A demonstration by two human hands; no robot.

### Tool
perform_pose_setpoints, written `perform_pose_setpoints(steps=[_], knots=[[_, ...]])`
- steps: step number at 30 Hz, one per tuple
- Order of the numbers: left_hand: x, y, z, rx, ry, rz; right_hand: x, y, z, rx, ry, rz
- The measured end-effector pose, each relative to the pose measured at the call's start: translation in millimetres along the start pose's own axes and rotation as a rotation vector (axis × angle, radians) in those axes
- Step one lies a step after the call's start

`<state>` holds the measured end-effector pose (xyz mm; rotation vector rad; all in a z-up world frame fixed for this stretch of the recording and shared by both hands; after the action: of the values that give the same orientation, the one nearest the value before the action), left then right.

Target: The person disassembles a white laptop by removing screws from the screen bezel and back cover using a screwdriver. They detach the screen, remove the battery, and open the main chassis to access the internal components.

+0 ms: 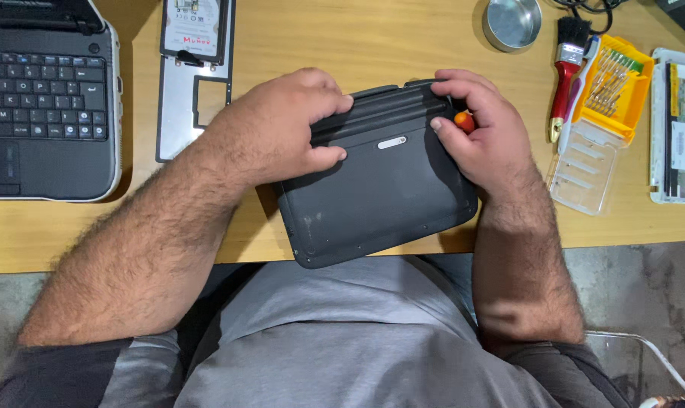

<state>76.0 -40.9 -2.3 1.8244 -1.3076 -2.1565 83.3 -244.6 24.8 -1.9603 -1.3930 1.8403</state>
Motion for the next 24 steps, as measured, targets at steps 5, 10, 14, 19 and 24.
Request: perform_pose_setpoints(steps=[5, 10, 14, 19, 24], knots=[[-4, 9, -2, -0.001, 0.072, -0.196, 0, 0, 2, -0.01, 0.052, 0.041], [4, 1, -3, 0.012, 0.044, -0.122, -7, 4, 6, 0.066, 0.166, 0.179], [6, -2, -4, 0.063, 0.102, 0.005, -20, -4, 16, 0.06, 0.321, 0.384], [1, 6, -2, 0.064, 0.129, -0.027, 1, -45, 5, 0.127, 0.16, 0.351], [8, 11, -2, 0.031, 0.071, -0.06, 24, -10, 8, 0.424, -0.048, 0.528]])
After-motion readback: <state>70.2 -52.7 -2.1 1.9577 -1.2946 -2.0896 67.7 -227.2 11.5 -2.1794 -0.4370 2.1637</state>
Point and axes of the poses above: each hand's wrist, its own z-axis away from the middle knuckle, its own x-axis out of the palm, y = z × x, the point moved 10 cm from there along -z, towards the middle knuckle, and after that the axes turned 1 degree about -y, right-handed, at the moved point
